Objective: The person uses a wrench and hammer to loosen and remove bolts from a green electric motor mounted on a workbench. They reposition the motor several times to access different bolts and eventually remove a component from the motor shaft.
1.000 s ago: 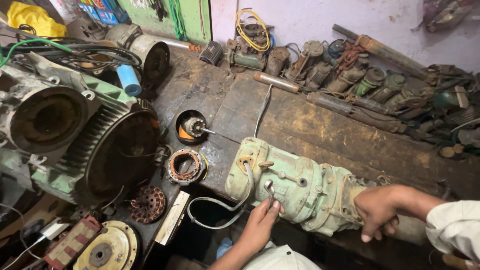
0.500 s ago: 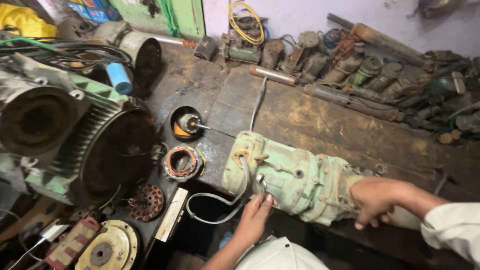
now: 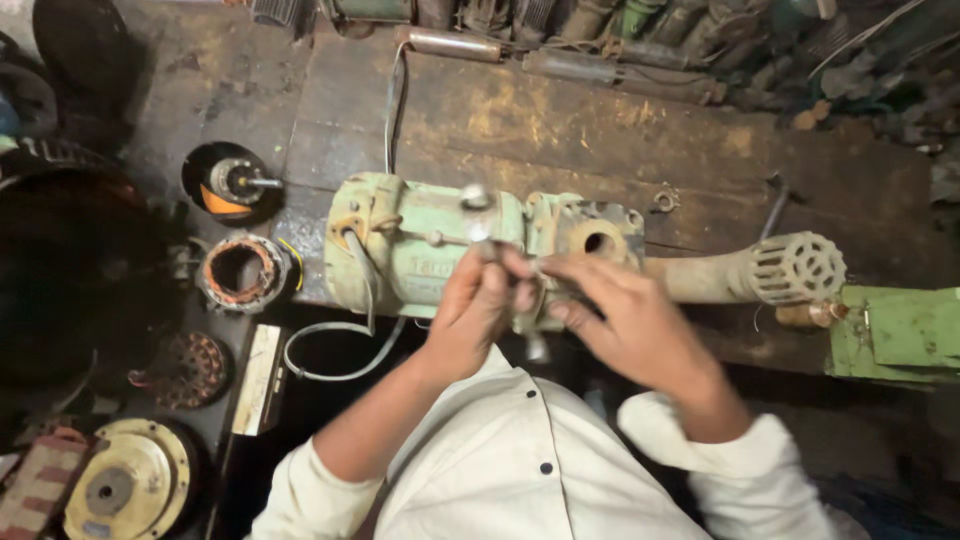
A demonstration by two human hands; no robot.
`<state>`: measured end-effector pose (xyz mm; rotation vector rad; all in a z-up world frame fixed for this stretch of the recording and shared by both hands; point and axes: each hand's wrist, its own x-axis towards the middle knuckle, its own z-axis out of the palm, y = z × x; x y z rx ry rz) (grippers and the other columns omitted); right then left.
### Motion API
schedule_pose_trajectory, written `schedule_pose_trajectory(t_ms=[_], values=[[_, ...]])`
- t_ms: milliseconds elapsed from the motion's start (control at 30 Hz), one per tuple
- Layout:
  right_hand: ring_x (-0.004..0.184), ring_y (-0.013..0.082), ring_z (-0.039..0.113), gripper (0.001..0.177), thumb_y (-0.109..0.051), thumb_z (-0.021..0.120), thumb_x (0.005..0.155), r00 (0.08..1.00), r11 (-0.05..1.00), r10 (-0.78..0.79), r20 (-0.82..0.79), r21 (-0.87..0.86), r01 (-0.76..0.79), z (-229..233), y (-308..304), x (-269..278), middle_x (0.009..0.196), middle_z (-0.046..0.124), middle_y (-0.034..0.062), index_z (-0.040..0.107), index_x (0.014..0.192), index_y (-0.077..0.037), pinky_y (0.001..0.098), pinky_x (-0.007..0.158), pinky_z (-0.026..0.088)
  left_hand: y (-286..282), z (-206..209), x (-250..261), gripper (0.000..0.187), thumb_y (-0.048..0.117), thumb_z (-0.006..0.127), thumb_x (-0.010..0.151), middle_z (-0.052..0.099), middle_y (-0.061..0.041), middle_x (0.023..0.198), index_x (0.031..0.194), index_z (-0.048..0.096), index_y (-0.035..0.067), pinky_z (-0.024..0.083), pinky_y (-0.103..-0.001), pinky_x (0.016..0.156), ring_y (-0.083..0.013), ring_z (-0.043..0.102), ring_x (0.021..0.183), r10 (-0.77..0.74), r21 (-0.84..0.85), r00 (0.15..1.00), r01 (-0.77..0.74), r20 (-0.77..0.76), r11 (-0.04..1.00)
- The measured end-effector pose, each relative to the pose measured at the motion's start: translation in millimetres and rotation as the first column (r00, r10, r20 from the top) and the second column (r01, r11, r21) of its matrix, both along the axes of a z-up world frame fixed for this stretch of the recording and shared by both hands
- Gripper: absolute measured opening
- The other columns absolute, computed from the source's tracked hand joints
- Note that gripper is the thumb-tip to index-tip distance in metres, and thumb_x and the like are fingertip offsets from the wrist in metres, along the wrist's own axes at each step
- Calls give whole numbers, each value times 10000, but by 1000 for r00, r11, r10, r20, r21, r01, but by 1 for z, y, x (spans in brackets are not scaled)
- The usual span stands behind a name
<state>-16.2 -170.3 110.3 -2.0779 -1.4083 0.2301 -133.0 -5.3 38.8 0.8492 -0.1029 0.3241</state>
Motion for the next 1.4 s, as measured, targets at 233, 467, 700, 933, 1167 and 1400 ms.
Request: schedule_pose_trajectory(t_ms=[233, 467, 700, 933, 1167, 1400], values=[[641, 145, 592, 237, -215, 587, 1062, 882, 906, -328, -339, 153, 395, -70, -56, -3, 737, 636, 56, 698, 1055, -5, 277, 612, 495, -5, 16, 20, 326, 232, 719, 954, 571, -142, 1219, 1239, 640, 97, 474, -457, 1000, -347, 547, 1157, 372, 916, 886, -361, 277, 177], [614, 64, 495, 252, -233, 568, 1073, 796, 858, -422, -434, 93, 506, -101, -120, 19, 664, 549, -3, 697, 1045, -19, 252, 568, 426, -34, -57, -3, 394, 93, 642, 805, 527, -177, 1380, 1199, 652, 114, 448, -484, 1000, -368, 498, 1278, 507, 927, 831, -27, 228, -374], [594, 71, 539, 248, -235, 590, 1046, 871, 916, -334, -361, 92, 390, -116, -114, 32, 652, 575, 7, 721, 1045, -24, 259, 574, 456, -56, -93, 3, 430, 112, 653, 792, 506, -173, 1383, 1222, 662, 103, 443, -490, 1020, -384, 485, 1268, 621, 925, 742, 4, 253, -381], [613, 72, 533, 257, -248, 588, 1049, 866, 936, -221, -449, 153, 318, -124, -118, 27, 678, 587, 0, 714, 1039, -25, 257, 577, 460, -61, -89, 1, 484, 87, 674, 794, 497, -152, 1397, 1276, 680, 131, 444, -478, 1046, -363, 483, 1291, 621, 893, 723, 13, 302, -449], [602, 63, 500, 248, -227, 575, 1053, 819, 929, -227, -527, 136, 345, -138, -132, 21, 653, 551, -8, 707, 1005, -22, 249, 564, 430, -69, -89, 4, 427, 102, 680, 797, 479, -159, 1403, 1224, 677, 112, 452, -484, 1038, -373, 473, 1298, 655, 905, 690, 2, 307, -426], [604, 70, 520, 236, -221, 577, 1043, 822, 930, -218, -526, 143, 339, -144, -144, 15, 660, 566, -4, 704, 997, -26, 253, 563, 439, -69, -88, 5, 433, 96, 663, 795, 497, -159, 1393, 1227, 684, 103, 456, -471, 1025, -369, 476, 1288, 644, 874, 696, 48, 318, -484]])
